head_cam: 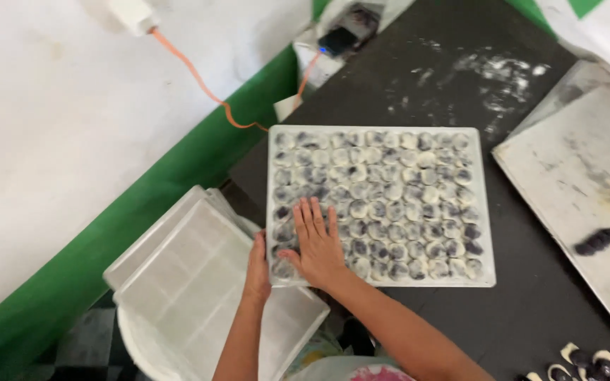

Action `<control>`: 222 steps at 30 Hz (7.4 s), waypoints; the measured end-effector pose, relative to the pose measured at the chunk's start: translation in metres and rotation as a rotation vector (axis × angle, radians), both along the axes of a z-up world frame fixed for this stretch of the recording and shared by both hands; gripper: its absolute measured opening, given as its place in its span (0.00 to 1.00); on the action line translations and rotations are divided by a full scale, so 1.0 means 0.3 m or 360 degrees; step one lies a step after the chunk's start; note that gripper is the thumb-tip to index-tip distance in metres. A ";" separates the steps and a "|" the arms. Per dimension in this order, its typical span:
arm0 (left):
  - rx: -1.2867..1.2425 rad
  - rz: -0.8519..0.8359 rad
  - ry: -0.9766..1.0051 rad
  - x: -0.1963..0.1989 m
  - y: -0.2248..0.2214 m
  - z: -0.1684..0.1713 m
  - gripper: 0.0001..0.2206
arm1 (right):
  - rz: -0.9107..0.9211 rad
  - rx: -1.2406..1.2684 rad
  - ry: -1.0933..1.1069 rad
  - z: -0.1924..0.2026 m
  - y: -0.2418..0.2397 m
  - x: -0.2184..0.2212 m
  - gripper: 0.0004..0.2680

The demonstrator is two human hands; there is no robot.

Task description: Arranging small, filled dough portions onto a baking tray in a grid pattern and flattening them by hand.

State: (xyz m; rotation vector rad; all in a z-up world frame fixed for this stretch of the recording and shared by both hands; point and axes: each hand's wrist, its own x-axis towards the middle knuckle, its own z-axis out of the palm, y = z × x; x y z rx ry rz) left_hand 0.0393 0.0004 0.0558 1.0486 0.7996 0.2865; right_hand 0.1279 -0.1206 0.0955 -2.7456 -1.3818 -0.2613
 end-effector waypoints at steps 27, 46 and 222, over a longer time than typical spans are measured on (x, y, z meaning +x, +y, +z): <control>0.0758 -0.0124 0.0266 -0.043 0.004 -0.093 0.14 | -0.0263 -0.0138 0.0012 0.004 -0.324 0.161 0.36; 0.0684 -0.0012 0.0399 -0.030 0.001 -0.088 0.14 | -0.0322 -0.0013 0.0075 0.018 -0.618 0.293 0.34; 0.0763 -0.0087 0.0588 -0.026 -0.017 -0.026 0.15 | -0.0101 0.0296 0.0081 0.002 0.215 0.426 0.31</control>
